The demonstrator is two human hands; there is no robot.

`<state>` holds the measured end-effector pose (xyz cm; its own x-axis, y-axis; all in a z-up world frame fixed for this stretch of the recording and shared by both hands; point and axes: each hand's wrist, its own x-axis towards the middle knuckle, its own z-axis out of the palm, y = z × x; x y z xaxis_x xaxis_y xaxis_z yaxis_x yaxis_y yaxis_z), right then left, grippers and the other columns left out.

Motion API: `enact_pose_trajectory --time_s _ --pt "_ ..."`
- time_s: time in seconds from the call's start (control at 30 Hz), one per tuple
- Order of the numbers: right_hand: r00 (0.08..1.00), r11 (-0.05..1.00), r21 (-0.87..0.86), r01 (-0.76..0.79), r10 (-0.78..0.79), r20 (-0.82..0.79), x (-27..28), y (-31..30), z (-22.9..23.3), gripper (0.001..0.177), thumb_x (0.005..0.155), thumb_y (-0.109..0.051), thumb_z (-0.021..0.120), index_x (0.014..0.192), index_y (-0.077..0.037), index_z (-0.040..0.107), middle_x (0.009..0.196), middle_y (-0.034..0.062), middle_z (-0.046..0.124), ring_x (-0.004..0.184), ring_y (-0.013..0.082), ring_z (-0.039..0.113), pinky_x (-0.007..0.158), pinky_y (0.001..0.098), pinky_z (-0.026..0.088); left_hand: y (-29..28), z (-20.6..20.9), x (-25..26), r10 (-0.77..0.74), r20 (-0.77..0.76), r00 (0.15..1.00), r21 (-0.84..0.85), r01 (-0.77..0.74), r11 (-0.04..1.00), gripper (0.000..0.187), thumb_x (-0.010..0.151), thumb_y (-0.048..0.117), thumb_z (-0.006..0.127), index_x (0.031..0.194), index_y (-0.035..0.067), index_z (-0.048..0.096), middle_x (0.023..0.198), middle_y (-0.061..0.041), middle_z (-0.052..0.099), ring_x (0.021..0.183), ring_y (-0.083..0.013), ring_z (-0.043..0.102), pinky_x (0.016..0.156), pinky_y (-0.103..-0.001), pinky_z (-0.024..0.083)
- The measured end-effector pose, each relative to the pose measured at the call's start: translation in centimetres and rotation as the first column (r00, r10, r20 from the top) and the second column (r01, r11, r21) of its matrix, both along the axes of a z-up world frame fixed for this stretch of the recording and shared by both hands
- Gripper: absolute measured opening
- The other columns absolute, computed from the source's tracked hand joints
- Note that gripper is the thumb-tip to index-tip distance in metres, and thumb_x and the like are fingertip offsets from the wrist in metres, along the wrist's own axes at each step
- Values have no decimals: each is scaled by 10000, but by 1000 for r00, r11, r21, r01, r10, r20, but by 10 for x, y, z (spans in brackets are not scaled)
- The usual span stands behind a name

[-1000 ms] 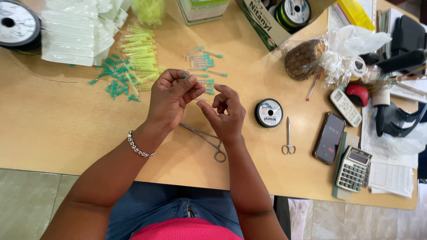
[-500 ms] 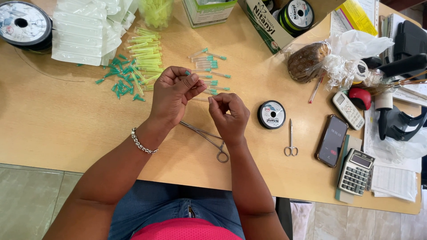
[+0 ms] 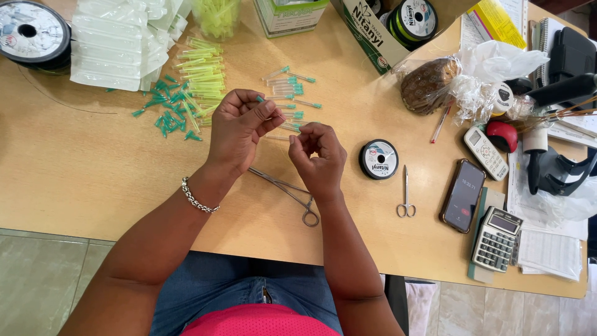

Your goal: The person sits at a cluttered table and assembles small medical components. They thread a thin filament through a green plastic cap, use a hemostat to pull the filament through, and then insert the cap into a small transparent tube. The process is repeated for multiple units.

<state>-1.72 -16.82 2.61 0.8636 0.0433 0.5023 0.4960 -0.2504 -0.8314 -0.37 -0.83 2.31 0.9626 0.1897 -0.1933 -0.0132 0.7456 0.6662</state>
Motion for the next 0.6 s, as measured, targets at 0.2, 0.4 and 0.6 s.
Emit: enact_pose_trajectory --time_s 0.2,0.4,0.6 --pt "999 999 -21 40 -40 11 0 0 -3 79 906 1 763 931 -35 697 742 103 674 551 169 583 496 293 494 1 1 0 21 9 1000 50 -21 999 223 907 27 799 1021 49 608 830 -84 711 821 -200 780 798 -362 703" --pt "997 997 -41 65 -63 48 0 2 -1 79 899 -17 806 919 -38 733 772 96 712 570 166 616 509 286 508 -7 0 -4 -13 19 1000 94 11 996 229 902 21 804 1024 39 611 834 -93 705 825 -205 780 799 -366 698" --pt "999 999 34 37 -36 -41 -2 1 -7 244 882 -54 853 1016 -47 649 777 89 747 577 108 587 537 254 498 -12 0 -9 -48 28 998 114 45 992 232 900 19 803 1038 29 616 832 -107 709 806 -188 771 774 -347 691"
